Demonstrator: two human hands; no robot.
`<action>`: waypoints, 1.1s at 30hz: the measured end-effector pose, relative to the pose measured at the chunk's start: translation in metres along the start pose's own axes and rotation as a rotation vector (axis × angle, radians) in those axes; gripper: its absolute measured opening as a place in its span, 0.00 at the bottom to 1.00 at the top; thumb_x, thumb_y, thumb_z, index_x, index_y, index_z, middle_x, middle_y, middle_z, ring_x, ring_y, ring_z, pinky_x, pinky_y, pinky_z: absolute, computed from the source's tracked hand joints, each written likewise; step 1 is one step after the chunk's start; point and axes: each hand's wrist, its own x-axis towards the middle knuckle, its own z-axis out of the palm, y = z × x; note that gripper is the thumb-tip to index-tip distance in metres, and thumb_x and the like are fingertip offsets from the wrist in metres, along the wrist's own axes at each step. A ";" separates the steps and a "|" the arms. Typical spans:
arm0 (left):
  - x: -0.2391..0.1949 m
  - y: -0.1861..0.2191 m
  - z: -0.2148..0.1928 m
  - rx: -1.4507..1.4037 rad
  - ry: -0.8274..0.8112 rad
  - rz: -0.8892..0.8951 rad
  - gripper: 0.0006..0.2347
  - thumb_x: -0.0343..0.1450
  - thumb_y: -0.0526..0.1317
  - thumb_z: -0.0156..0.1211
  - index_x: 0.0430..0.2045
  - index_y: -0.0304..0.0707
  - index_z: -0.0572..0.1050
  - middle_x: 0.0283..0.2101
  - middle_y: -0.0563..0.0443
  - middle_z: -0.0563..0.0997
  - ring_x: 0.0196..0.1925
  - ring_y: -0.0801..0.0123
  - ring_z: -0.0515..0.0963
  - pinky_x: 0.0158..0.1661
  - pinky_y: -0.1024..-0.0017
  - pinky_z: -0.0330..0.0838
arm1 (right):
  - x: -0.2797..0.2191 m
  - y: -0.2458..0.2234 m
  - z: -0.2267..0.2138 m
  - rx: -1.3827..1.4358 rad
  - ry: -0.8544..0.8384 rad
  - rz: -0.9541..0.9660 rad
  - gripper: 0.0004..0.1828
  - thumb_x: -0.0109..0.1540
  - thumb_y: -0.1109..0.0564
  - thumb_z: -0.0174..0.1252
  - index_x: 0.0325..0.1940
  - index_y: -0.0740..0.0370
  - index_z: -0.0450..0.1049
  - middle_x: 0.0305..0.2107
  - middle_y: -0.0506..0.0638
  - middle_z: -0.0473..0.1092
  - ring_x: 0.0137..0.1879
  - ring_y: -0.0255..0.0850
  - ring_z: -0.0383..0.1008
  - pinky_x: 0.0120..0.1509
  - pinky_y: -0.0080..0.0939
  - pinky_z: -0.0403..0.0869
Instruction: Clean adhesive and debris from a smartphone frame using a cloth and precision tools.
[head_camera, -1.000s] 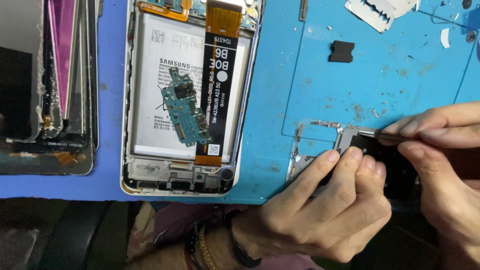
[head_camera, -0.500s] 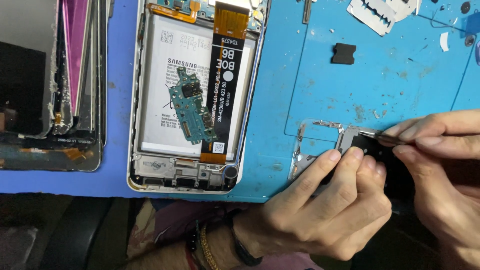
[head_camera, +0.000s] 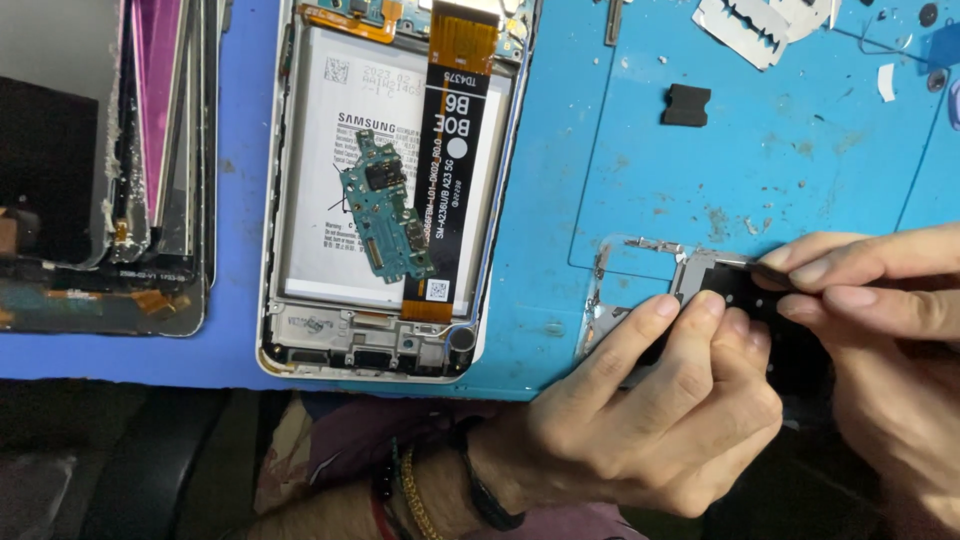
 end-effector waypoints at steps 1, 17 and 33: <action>0.000 0.000 -0.001 0.000 -0.007 -0.003 0.04 0.82 0.36 0.71 0.38 0.48 0.83 0.45 0.64 0.81 0.53 0.77 0.85 0.59 0.78 0.80 | -0.001 0.003 0.000 0.032 0.005 -0.006 0.20 0.72 0.71 0.58 0.56 0.46 0.65 0.58 0.47 0.65 0.69 0.45 0.79 0.83 0.44 0.86; 0.001 0.003 0.000 -0.014 0.009 -0.014 0.02 0.81 0.37 0.69 0.38 0.44 0.83 0.46 0.60 0.82 0.51 0.76 0.85 0.57 0.79 0.82 | 0.008 -0.018 0.009 0.108 0.137 0.230 0.13 0.75 0.72 0.46 0.61 0.61 0.59 0.62 0.54 0.61 0.69 0.47 0.73 0.80 0.44 0.81; 0.008 0.005 -0.002 0.000 -0.008 0.029 0.02 0.79 0.38 0.72 0.39 0.46 0.84 0.45 0.62 0.82 0.53 0.76 0.84 0.57 0.78 0.81 | 0.026 -0.034 -0.013 -0.503 -0.111 -0.259 0.19 0.64 0.73 0.65 0.49 0.70 0.62 0.53 0.64 0.77 0.82 0.73 0.65 0.84 0.65 0.72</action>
